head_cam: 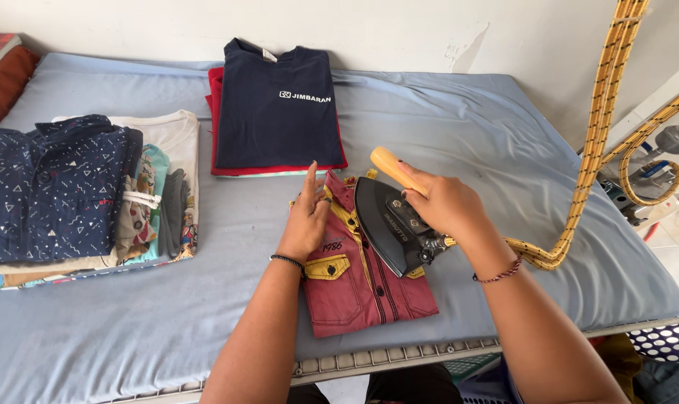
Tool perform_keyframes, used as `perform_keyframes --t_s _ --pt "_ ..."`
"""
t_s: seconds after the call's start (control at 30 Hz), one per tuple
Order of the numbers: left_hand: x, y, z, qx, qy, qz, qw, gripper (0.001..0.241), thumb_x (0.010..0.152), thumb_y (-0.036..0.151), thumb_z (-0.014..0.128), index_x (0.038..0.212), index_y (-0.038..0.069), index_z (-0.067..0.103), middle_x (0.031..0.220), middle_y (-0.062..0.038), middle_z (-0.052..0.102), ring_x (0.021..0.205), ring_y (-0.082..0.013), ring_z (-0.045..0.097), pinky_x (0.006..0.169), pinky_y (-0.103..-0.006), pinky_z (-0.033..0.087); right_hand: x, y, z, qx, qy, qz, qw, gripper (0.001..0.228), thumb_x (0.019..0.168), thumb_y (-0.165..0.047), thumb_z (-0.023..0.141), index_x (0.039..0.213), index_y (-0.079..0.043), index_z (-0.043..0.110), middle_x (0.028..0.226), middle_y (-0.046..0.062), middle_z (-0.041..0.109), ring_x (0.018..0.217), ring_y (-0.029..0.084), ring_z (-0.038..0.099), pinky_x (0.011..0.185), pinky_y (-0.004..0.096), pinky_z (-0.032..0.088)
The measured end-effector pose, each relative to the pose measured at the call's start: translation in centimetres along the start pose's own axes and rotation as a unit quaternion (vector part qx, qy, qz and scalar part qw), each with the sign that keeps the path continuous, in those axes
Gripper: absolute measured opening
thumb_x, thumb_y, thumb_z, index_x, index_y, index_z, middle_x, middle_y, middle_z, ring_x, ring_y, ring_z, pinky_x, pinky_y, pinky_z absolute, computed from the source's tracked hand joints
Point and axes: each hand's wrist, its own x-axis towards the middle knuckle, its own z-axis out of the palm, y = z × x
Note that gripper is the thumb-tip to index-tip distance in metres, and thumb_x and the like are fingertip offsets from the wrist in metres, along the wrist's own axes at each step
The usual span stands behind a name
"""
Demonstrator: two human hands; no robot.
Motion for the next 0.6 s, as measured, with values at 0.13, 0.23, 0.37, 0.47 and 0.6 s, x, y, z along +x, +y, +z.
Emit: perform_keyframes --t_s 0.13,0.23,0.37,0.47,0.6 --pt "0.0 0.1 -0.1 -0.042 0.001 -0.006 0.999 0.076 0.096 0.004 0.043 0.164 0.017 0.013 0.156 -0.029 0.041 0.143 -0.0378 0.049 0.115 -0.04 0.043 -1.8 0.4 -0.8 0.016 -0.015 -0.014 1.0 0.056 0.09 -0.041 0.066 0.145 -0.044 0.054 0.097 0.014 0.076 0.084 0.04 0.071 0.075 0.047 0.056" --pt "-0.2 0.6 -0.4 -0.047 0.005 0.018 0.999 0.077 0.096 0.002 0.044 0.165 0.016 0.013 0.156 -0.03 0.041 0.144 -0.0383 0.048 0.115 -0.0404 0.042 -4.6 0.6 -2.0 -0.016 -0.075 0.047 0.996 0.059 0.093 -0.04 0.065 0.15 -0.047 0.05 0.093 0.018 0.075 0.084 0.04 0.071 0.077 0.046 0.056" --pt "-0.3 1.2 -0.9 0.009 0.06 -0.031 0.998 0.077 0.092 0.006 0.05 0.163 0.019 0.021 0.153 -0.023 0.049 0.119 -0.0356 0.064 0.103 -0.039 0.05 -8.2 1.5 -2.9 0.043 -0.037 -0.028 0.998 0.058 0.088 -0.035 0.069 0.144 -0.041 0.054 0.1 0.01 0.078 0.084 0.035 0.074 0.075 0.042 0.057" --pt "0.0 1.0 -1.7 0.113 0.146 -0.019 0.983 0.074 0.091 0.008 0.058 0.159 0.016 0.031 0.144 -0.021 0.059 0.119 -0.0344 0.066 0.097 -0.0408 0.053 -9.2 1.9 -2.9 0.078 -0.042 -0.034 0.995 0.056 0.085 -0.033 0.071 0.14 -0.041 0.057 0.102 0.004 0.08 0.08 0.029 0.077 0.073 0.039 0.058" --pt "0.5 0.0 -2.2 0.199 0.19 -0.066 0.959 0.073 0.084 0.011 0.065 0.153 0.015 0.041 0.133 -0.018 0.064 0.109 -0.0345 0.068 0.09 -0.0435 0.054 -8.7 1.6 -2.6 0.072 -0.007 -0.063 0.995 0.052 0.086 -0.032 0.07 0.136 -0.04 0.062 0.105 0.004 0.079 0.083 0.028 0.076 0.072 0.04 0.058"
